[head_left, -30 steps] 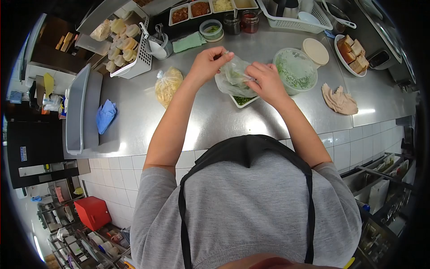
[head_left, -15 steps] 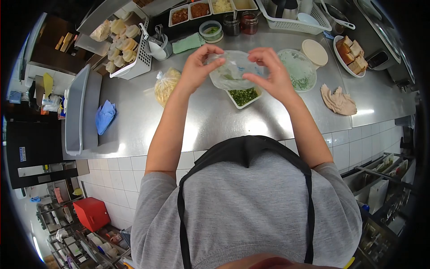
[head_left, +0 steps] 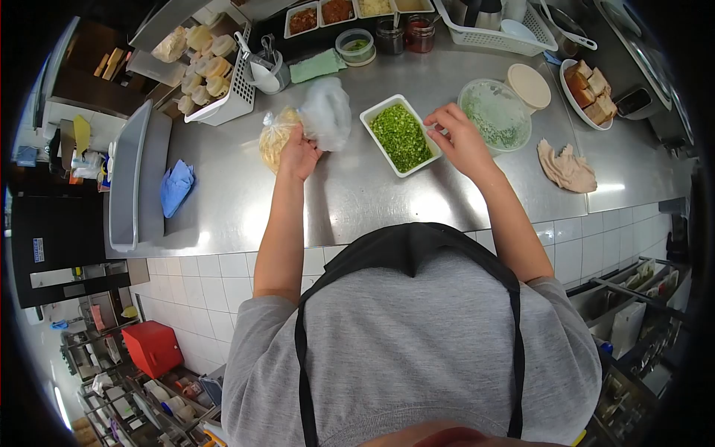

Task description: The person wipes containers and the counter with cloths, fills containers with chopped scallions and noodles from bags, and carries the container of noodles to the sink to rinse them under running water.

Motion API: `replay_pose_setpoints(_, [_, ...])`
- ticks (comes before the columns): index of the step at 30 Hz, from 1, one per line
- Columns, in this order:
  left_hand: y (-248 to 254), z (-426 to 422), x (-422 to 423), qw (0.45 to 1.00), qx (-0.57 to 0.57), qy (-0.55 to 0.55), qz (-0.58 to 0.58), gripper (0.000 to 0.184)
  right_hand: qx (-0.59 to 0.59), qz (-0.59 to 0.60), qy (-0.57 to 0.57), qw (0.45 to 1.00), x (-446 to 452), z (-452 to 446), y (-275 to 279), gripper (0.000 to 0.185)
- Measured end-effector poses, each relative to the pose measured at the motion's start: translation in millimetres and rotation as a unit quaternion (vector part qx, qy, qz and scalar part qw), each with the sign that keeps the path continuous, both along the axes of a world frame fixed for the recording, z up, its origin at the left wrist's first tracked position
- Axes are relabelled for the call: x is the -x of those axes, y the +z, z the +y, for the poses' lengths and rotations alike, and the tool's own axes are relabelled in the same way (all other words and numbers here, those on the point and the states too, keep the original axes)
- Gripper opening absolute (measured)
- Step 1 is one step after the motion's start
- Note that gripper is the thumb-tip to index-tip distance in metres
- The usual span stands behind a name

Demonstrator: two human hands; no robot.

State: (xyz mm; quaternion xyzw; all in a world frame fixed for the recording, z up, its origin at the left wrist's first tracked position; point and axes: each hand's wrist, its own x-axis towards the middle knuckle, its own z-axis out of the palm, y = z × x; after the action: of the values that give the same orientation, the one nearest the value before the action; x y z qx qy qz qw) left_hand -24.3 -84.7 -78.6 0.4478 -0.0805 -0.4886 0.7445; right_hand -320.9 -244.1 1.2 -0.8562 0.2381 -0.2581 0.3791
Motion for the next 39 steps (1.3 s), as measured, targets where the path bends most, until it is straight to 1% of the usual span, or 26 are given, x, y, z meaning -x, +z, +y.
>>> replay_pose_setpoints(1, [-1, -1, 6, 0.999, -0.029, 0.013, -0.01, 0.042, 0.001, 0.001, 0.001, 1.0, -2, -1, -4, 0.01])
replay_pose_setpoints(3, [7, -4, 15, 0.997, -0.05, 0.028, -0.042, 0.046, 0.15, 0.017, 0.007, 0.989, -6, -5, -13, 0.011])
replay_pose_setpoints(4, [12, -4, 18, 0.993, -0.077, 0.062, -0.071, 0.046, 0.15, 0.019, 0.01, 0.988, -8, -5, -15, 0.011])
replay_pose_setpoints(6, [26, -1, 24, 0.985, -0.105, 0.098, -0.098, 0.046, 0.236, 0.041, 0.009, 0.971, -12, -3, -17, 0.015])
replay_pose_setpoints(7, [33, 2, 30, 0.958, -0.1, 0.147, -0.227, 0.042, 0.236, 0.043, 0.01, 0.971, -16, -2, -19, 0.015])
replay_pose_setpoints(8, [41, 5, 36, 0.912, -0.094, 0.192, -0.351, 0.039, 0.258, 0.035, 0.016, 0.965, -21, 0, -21, 0.016])
replay_pose_setpoints(9, [52, 8, 45, 0.912, -0.094, 0.192, -0.35, 0.039, 0.279, 0.027, 0.021, 0.96, -25, 2, -21, 0.018])
replay_pose_setpoints(10, [63, 13, 56, 0.834, -0.078, 0.226, -0.497, 0.035, 0.279, 0.027, 0.022, 0.96, -29, 2, -19, 0.018])
replay_pose_setpoints(11, [70, 18, 67, 0.731, -0.061, 0.254, -0.631, 0.032, 0.275, 0.006, 0.033, 0.961, -33, 2, -15, 0.018])
replay_pose_setpoints(13, [69, 25, 95, 0.735, -0.047, 0.189, -0.649, 0.027, 0.27, -0.018, 0.049, 0.961, -35, 1, -4, 0.019])
replay_pose_setpoints(15, [55, 26, 123, 0.748, -0.013, 0.07, -0.66, 0.028, 0.124, 0.103, 0.069, 0.984, -26, -7, 15, 0.018])
replay_pose_setpoints(16, [61, 25, 142, 0.75, -0.038, 0.003, -0.66, 0.031, 0.113, 0.156, 0.107, 0.975, -21, -10, 20, 0.017])
replay_pose_setpoints(17, [63, 23, 155, 0.728, -0.061, -0.064, -0.68, 0.035, 0.113, 0.157, 0.106, 0.975, -20, -9, 21, 0.017])
replay_pose_setpoints(18, [59, 17, 164, 0.717, -0.037, -0.092, -0.69, 0.033, 0.117, 0.231, 0.143, 0.955, -18, -7, 21, 0.016])
replay_pose_setpoints(19, [55, 13, 170, 0.718, -0.035, -0.093, -0.689, 0.033, 0.119, 0.303, 0.178, 0.929, -17, -5, 22, 0.015])
replay_pose_setpoints(20, [50, 9, 175, 0.7, -0.039, -0.102, -0.706, 0.03, 0.12, 0.304, 0.177, 0.928, -19, -2, 23, 0.015])
replay_pose_setpoints(22, [40, 2, 175, 0.665, -0.029, -0.096, -0.74, 0.022, 0.229, 0.44, 0.221, 0.84, -29, 7, 25, 0.017])
replay_pose_setpoints(26, [35, 4, 164, 0.658, -0.005, -0.08, -0.748, 0.02, 0.24, 0.443, 0.231, 0.833, -46, 2, 14, 0.02])
replay_pose_setpoints(28, [34, 8, 158, 0.651, 0.01, -0.101, -0.752, 0.02, 0.234, 0.36, 0.213, 0.878, -52, -2, 16, 0.022])
replay_pose_setpoints(29, [34, 10, 157, 0.652, 0.01, -0.099, -0.752, 0.02, 0.236, 0.36, 0.214, 0.877, -53, -4, 17, 0.022])
replay_pose_setpoints(31, [39, 14, 158, 0.654, -0.011, -0.081, -0.752, 0.019, 0.19, 0.242, 0.211, 0.928, -55, -6, 19, 0.021])
replay_pose_setpoints(32, [43, 16, 161, 0.654, -0.011, -0.08, -0.752, 0.019, 0.191, 0.242, 0.212, 0.927, -55, -6, 23, 0.021])
replay_pose_setpoints(35, [47, 18, 166, 0.675, -0.051, -0.069, -0.733, 0.019, 0.133, 0.301, 0.219, 0.918, -52, 0, 35, 0.02])
replay_pose_setpoints(37, [40, 17, 165, 0.643, -0.064, -0.09, -0.758, 0.019, 0.159, 0.419, 0.307, 0.839, -52, 11, 31, 0.018])
replay_pose_setpoints(38, [39, 17, 166, 0.643, -0.063, -0.091, -0.758, 0.019, 0.192, 0.457, 0.294, 0.817, -55, 14, 24, 0.018])
replay_pose_setpoints(39, [37, 16, 166, 0.644, -0.067, -0.09, -0.757, 0.02, 0.192, 0.457, 0.293, 0.817, -54, 13, 22, 0.018])
